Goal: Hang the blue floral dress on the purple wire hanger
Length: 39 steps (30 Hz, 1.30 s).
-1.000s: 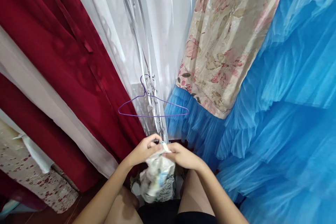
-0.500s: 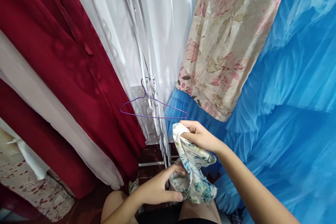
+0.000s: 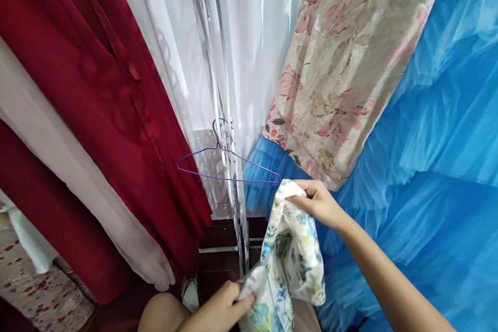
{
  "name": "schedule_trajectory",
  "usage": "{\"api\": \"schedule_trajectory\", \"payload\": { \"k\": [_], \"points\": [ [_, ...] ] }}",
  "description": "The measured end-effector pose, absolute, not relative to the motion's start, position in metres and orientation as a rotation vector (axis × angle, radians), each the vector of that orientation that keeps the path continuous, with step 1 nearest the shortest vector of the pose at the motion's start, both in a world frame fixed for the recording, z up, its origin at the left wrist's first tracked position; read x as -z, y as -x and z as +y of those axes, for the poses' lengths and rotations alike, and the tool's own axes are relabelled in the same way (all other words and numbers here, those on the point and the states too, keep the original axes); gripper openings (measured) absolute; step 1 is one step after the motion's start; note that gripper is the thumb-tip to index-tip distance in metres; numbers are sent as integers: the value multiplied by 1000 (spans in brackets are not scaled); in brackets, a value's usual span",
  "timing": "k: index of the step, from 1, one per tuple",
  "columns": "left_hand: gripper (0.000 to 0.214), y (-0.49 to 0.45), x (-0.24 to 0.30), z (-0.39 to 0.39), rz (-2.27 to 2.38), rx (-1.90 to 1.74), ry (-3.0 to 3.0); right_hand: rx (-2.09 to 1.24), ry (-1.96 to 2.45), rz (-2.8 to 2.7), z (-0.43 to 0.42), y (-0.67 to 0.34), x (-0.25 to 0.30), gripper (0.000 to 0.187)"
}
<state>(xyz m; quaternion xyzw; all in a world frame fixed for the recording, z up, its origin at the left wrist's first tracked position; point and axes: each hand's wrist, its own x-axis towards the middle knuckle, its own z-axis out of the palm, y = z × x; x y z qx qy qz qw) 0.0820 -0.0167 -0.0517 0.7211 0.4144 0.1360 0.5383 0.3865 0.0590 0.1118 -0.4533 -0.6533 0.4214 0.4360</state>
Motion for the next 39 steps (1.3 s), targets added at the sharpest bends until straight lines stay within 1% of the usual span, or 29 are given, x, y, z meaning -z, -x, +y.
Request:
{"api": "schedule_trajectory", "payload": {
  "k": [2, 5, 8, 10, 13, 16, 20, 25, 28, 32, 34, 37, 39],
  "points": [
    [46, -57, 38, -2, 1107, -462, -1842, -968, 1156, -1603, 87, -404, -108, 35],
    [37, -24, -12, 26, 1075, -698, -2063, -857, 1173, -1650, 139, -408, -110, 36],
    [34, 0, -64, 48, 1094, -748, -2334, -968, 1115, -1722, 183, -381, -120, 44],
    [32, 16, -85, 58, 1117, -729, -2497, -1089, 1069, -1773, 199, -356, -127, 46],
    [25, 50, -92, 76, 1233, -644, -2684, -1348, 999, -1811, 204, -330, -132, 41],
    [25, 91, -90, 99, 1443, -573, -2725, -1592, 946, -1673, 196, -325, -128, 35],
    [32, 121, -98, 136, 1696, -520, -2633, -1665, 945, -1537, 186, -331, -123, 34],
    [21, 112, -125, 181, 1905, -510, -2611, -1736, 954, -1510, 181, -327, -130, 29],
    [22, 95, -142, 198, 1845, -606, -2662, -1737, 966, -1408, 176, -324, -131, 22],
    [20, 63, -158, 201, 1393, -890, -2639, -1782, 1012, -1280, 167, -324, -129, 14],
    [25, 49, -161, 200, 1243, -968, -2555, -1782, 1051, -1253, 163, -326, -133, 13],
    [36, 36, -163, 201, 1181, -1022, -2538, -1739, 1068, -1251, 160, -331, -152, 13],
    [36, 33, -164, 205, 1157, -1018, -2541, -1731, 1037, -1259, 160, -331, -170, 14]
  ]
}}
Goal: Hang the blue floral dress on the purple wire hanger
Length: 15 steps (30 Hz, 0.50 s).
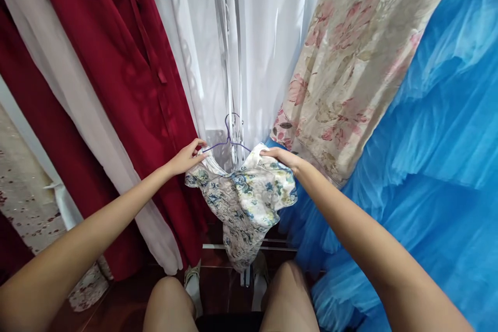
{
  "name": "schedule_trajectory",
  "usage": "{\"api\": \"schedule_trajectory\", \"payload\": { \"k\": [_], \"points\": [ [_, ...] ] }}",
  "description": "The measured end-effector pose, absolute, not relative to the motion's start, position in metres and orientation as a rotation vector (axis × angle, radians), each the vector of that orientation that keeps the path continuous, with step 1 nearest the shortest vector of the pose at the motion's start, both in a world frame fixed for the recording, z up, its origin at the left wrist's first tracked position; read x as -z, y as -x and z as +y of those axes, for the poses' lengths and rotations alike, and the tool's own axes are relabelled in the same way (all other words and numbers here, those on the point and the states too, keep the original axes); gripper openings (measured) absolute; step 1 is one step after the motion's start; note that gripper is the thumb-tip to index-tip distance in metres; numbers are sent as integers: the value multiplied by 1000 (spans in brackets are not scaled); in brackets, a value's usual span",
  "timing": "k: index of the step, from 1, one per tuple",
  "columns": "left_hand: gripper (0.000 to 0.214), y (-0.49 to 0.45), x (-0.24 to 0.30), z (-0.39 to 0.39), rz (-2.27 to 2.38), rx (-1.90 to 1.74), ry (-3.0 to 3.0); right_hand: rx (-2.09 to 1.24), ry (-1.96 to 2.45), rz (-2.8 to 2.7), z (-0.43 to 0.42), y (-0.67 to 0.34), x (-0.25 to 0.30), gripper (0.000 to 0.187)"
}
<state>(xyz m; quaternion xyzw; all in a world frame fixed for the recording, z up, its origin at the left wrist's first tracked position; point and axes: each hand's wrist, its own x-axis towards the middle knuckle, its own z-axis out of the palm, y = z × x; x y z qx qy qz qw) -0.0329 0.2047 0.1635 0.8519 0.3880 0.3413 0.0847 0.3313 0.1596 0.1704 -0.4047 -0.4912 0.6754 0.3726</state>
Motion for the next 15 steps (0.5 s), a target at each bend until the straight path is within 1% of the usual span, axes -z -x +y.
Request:
{"api": "schedule_trajectory", "payload": {
  "k": [2, 5, 7, 10, 11, 12, 14, 15],
  "points": [
    [30, 32, -163, 208, 1177, -1023, -2520, -1728, 981, -1294, 157, -325, -187, 16],
    [30, 30, -159, 208, 1270, -1133, -2461, -1674, 955, -1452, 148, -295, -197, 22],
    [32, 28, -150, 203, 1323, -1222, -2401, -1569, 937, -1663, 137, -268, -193, 28],
    [38, 24, -131, 190, 1384, -1359, -2288, -1445, 735, -2095, 120, -238, -175, 31],
    [42, 22, -125, 185, 1401, -1432, -2232, -1382, 684, -2218, 116, -234, -168, 34],
    [46, 19, -121, 178, 1402, -1532, -2139, -1283, 678, -2298, 114, -232, -162, 41],
    [52, 8, -118, 164, 1293, -1725, -1860, -994, 798, -2296, 115, -236, -151, 57],
    [54, 1, -121, 155, 1170, -1762, -1714, -840, 875, -2230, 117, -238, -147, 61]
  ]
}}
